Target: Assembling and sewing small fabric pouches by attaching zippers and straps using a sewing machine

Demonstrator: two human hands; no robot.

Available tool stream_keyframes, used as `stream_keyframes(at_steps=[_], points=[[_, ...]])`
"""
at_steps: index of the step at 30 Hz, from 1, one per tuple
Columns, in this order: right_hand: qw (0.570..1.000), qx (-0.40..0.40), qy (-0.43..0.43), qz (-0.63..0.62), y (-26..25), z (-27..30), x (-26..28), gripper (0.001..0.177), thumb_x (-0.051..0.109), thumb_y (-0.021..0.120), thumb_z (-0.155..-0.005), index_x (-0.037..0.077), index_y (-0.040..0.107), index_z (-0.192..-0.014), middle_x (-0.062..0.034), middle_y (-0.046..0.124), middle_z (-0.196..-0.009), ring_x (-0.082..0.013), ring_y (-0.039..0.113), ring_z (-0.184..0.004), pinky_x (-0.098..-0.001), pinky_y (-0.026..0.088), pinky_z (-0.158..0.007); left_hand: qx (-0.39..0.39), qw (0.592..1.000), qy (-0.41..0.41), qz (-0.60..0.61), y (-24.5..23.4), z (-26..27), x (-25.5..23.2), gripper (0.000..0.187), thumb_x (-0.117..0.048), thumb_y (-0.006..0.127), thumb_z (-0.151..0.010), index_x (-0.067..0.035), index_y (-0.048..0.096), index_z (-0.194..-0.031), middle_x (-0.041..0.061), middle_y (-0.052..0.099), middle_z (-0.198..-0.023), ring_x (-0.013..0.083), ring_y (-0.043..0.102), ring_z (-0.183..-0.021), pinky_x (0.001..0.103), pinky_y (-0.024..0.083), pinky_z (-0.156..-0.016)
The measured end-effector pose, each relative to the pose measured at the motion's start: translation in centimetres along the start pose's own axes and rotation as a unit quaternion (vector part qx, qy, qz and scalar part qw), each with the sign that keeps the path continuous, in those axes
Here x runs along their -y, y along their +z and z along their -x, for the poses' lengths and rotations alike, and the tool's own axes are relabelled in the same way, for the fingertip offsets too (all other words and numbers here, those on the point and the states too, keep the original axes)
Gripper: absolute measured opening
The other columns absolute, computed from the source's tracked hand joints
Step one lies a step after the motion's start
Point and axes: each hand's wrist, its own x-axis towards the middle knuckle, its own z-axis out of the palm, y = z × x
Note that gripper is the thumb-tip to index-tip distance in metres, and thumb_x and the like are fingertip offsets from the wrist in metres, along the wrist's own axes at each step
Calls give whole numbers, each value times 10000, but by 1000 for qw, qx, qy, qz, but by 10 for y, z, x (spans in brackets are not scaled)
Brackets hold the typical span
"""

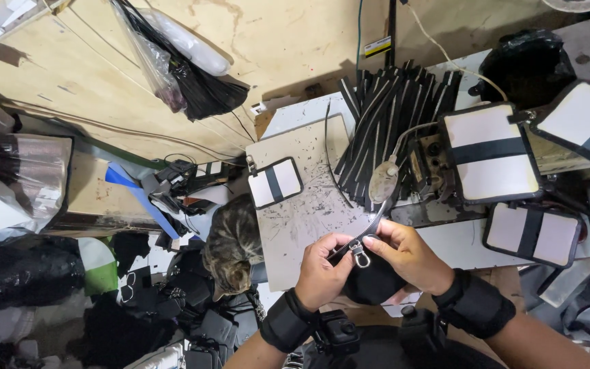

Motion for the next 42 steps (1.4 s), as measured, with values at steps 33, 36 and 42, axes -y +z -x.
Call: stream_keyframes(at_steps=[33,36,42], points=[[985,-47,-66,150,-5,-8,-15,116,192,736,-908,82,768,-928,28,711,-836,-66,640,-763,-225,519,-707,21,989,-118,90,-18,-11,4,139,-245,719,-953,-125,712,-1024,-66,640,-749,27,556,-660,210,482,-651],[982,-43,-101,152,-4,-9,-17,102,185,726,-917,92,760,-895,27,699,-816,-67,628,-727,-226,508,-653,29,986,-108,121,-18,-14,14,192,-198,773,-899,-103,706,-1052,-21,737,-946,42,654,-801,197,535,-777],[970,-64,-116,204,0,0,-7,89,189,758,-895,102,752,-914,42,657,-761,-69,565,-649,-230,459,-609,62,993,-94,43,-37,-20,-14,233,-270,801,-864,-104,754,-1019,-39,717,-836,44,606,-699,201,506,-687]])
